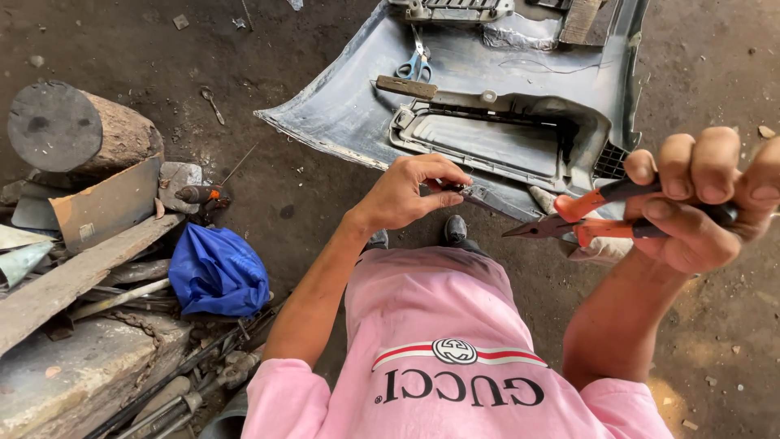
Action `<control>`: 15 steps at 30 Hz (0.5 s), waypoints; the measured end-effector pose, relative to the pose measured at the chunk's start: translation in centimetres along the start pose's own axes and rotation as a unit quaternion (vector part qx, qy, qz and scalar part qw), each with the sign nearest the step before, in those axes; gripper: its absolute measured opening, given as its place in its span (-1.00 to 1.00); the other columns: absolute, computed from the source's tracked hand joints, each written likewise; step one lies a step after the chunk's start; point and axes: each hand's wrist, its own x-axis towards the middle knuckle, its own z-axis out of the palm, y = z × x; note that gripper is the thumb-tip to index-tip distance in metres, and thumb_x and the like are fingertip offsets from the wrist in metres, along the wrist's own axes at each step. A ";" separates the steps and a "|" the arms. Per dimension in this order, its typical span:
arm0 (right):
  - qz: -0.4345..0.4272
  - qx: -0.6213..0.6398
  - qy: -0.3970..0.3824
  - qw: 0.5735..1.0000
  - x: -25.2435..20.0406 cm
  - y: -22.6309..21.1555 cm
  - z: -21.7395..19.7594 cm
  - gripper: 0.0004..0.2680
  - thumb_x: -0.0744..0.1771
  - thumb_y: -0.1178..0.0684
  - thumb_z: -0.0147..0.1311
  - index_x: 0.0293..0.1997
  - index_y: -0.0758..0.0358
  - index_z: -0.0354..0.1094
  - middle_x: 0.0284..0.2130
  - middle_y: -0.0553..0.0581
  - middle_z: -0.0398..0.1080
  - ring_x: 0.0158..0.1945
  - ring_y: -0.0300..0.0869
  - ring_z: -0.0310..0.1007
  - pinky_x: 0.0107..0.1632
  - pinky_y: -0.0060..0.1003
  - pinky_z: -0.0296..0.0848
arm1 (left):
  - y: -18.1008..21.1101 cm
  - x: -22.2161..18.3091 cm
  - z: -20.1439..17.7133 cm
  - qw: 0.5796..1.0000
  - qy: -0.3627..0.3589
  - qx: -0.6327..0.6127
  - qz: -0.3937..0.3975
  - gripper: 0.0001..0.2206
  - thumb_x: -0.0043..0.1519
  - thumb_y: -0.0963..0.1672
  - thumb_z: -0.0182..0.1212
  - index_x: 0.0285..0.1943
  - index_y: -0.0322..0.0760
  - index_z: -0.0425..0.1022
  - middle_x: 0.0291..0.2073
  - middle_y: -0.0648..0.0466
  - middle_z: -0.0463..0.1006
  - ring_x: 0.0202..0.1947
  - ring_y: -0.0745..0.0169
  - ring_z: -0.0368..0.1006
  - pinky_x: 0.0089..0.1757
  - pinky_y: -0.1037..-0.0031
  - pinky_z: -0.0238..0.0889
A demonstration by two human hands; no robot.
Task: Repairing a plastic car bumper component using wire and pliers.
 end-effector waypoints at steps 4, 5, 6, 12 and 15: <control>-0.002 -0.046 0.087 0.995 -3.1 -1.2 -0.3 -0.51 0.19 0.61 -0.09 -0.05 -0.06 0.18 -0.32 -0.07 0.22 -0.23 -0.26 0.23 -0.02 -0.16 0.41 | 0.1 0.8 -0.8 0.999 -0.032 0.011 -0.006 -0.72 0.20 -0.18 0.40 0.10 -0.24 0.63 -0.06 0.05 0.66 -0.10 0.27 0.58 -0.07 0.49 0.41; 0.000 -0.054 0.100 0.994 -3.6 -1.2 -0.3 -0.52 0.21 0.61 -0.10 -0.04 -0.04 0.18 -0.33 -0.06 0.20 -0.23 -0.26 0.22 0.00 -0.16 0.41 | 0.1 1.1 -1.1 0.997 -0.064 -0.033 -0.027 -0.63 0.19 -0.19 0.36 0.21 -0.22 0.53 -0.04 0.07 0.63 -0.07 0.31 0.55 -0.05 0.49 0.42; 0.000 -0.061 0.112 0.992 -4.1 -1.2 -0.3 -0.53 0.23 0.62 -0.10 -0.03 -0.03 0.17 -0.34 -0.06 0.19 -0.23 -0.25 0.21 0.01 -0.16 0.40 | 0.1 1.4 -1.4 0.992 -0.095 -0.075 -0.047 -0.55 0.19 -0.19 0.32 0.31 -0.19 0.43 -0.02 0.09 0.60 -0.04 0.34 0.53 -0.03 0.49 0.43; -0.007 -0.085 0.128 0.988 -5.5 -1.4 0.9 -0.55 0.22 0.61 -0.11 -0.05 0.00 0.18 -0.36 -0.05 0.19 -0.22 -0.24 0.23 -0.01 -0.15 0.40 | -3.5 1.3 -2.3 0.992 -0.118 -0.016 -0.031 -0.60 0.19 -0.22 0.30 0.25 -0.19 0.53 0.00 0.09 0.67 -0.01 0.35 0.57 0.01 0.46 0.43; 0.001 -0.104 0.133 0.986 -7.3 -1.9 0.2 -0.58 0.25 0.61 -0.11 -0.08 0.02 0.18 -0.36 -0.04 0.20 -0.21 -0.24 0.23 0.00 -0.16 0.38 | -3.5 1.4 -2.7 0.993 -0.096 0.014 -0.066 -0.76 0.18 -0.19 0.40 0.04 -0.17 0.68 -0.16 0.11 0.72 -0.15 0.35 0.61 -0.12 0.46 0.47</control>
